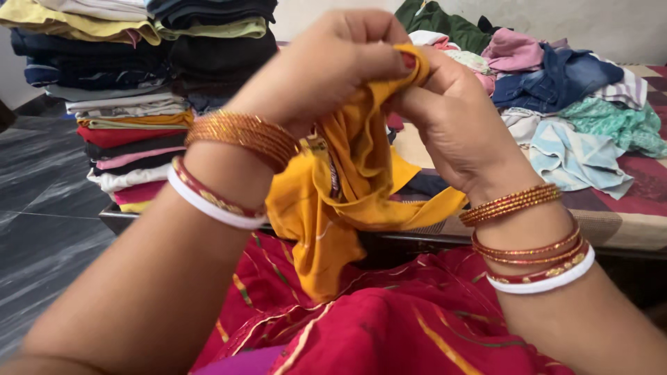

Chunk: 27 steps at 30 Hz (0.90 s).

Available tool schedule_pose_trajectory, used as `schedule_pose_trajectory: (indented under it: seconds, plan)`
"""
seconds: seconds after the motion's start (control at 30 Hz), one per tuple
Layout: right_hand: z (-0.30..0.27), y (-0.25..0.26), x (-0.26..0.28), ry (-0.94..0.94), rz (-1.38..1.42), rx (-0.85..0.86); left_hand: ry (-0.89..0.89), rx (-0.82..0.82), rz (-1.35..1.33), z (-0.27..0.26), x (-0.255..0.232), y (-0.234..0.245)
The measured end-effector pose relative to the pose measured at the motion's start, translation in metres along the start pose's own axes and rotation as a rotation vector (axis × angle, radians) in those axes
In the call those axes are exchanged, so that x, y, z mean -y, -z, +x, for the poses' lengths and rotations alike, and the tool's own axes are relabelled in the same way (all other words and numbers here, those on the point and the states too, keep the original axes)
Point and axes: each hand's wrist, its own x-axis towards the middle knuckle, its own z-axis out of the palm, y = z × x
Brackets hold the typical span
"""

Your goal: The person folds several garments by hand on a bed, including a beige shirt, a yellow top, a light blue shirt, and a mustard-colored top. Each item is smoothed, folded into a compact rectangle, and placed on a growing stack.

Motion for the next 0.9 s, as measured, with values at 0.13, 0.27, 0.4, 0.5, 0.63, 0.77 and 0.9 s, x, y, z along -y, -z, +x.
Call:
schedule_pose_trajectory:
  seconds: [0.13,0.27,0.4,0.5,0.63,0.77,0.9]
  plan:
    - [0.003,-0.005,0.014,-0.151,0.040,0.039,-0.041,-0.137,0.096,-0.010,0.019,-0.009]
    - [0.004,-0.005,0.015,-0.183,-0.075,0.005,0.018,-0.247,0.002,-0.020,0.023,-0.019]
    - [0.011,0.004,0.010,0.007,-0.105,-0.170,0.229,-0.169,-0.003,-0.047,0.030,-0.045]
    - [0.019,0.020,0.013,0.140,-0.145,-0.296,0.385,0.066,0.169,-0.073,0.047,-0.059]
    - [0.019,0.032,0.021,0.257,-0.228,-0.398,0.486,0.004,0.000,-0.087,0.066,-0.037]
    - [0.010,0.032,0.035,0.298,-0.237,-0.395,0.136,-0.409,0.928,-0.075,0.033,0.037]
    - [0.012,0.024,0.042,0.277,-0.235,-0.374,-0.109,-0.568,0.257,-0.061,-0.042,0.086]
